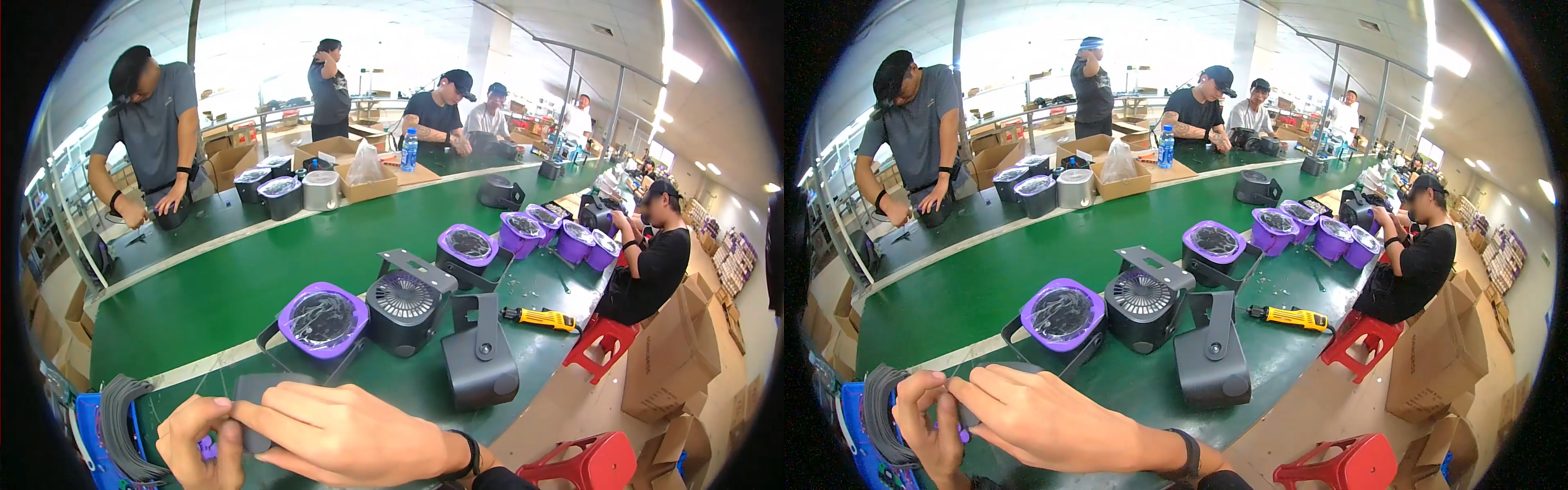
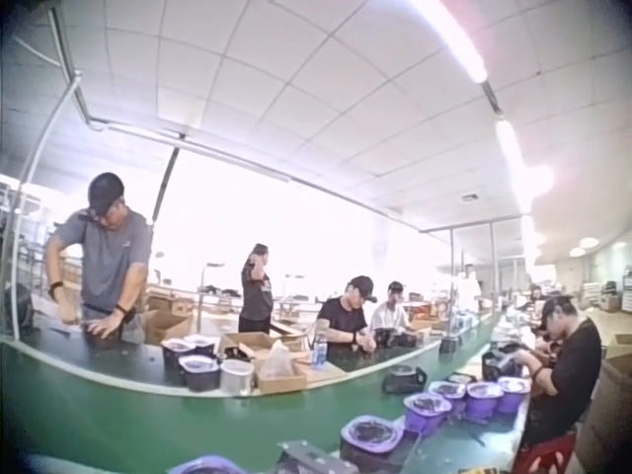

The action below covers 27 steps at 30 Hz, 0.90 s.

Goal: Assembling plastic housings for electronic stage lights on a factory production line.

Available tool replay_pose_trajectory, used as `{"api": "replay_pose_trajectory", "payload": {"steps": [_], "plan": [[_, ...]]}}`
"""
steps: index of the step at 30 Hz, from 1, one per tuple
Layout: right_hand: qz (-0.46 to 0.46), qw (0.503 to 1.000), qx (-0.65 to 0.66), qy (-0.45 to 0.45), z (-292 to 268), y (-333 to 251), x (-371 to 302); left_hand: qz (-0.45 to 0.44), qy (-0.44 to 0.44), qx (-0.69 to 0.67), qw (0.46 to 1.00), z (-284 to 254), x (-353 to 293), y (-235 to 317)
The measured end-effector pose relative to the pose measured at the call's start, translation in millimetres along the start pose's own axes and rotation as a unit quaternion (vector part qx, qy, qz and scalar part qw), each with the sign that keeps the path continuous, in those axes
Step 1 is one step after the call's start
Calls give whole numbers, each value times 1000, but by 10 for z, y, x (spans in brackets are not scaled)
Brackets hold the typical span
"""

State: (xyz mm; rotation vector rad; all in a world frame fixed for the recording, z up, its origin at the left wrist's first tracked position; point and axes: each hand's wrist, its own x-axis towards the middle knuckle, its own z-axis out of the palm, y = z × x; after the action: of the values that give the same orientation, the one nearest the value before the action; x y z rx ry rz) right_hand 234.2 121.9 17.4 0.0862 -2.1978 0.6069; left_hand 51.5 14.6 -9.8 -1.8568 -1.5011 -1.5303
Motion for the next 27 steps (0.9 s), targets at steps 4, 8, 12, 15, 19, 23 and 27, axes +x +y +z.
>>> {"api": "replay_pose_trajectory", "payload": {"steps": [4,8,12,15,19,23,27], "plan": [[6,1000,0,-6,-27,-25,7,-24,-44,21,999,-64,22,32],[4,1000,4,-1,-29,-16,-5,-3,-21,-26,999,1,60,121],[11,1000,-8,-9,-56,-14,-19,65,-14,96,993,10,33,-50],[10,1000,-1,-13,-53,-7,15,0,-18,-3,1000,-23,20,12],[6,998,-49,-33,-91,-59,96,0,-65,-35,997,-88,125,79],[71,997,-34,-18,-185,-226,109,85,-96,-3,992,-19,283,136],[82,996,-26,-16,-135,-275,141,79,-89,-50,992,-68,282,135]]}}
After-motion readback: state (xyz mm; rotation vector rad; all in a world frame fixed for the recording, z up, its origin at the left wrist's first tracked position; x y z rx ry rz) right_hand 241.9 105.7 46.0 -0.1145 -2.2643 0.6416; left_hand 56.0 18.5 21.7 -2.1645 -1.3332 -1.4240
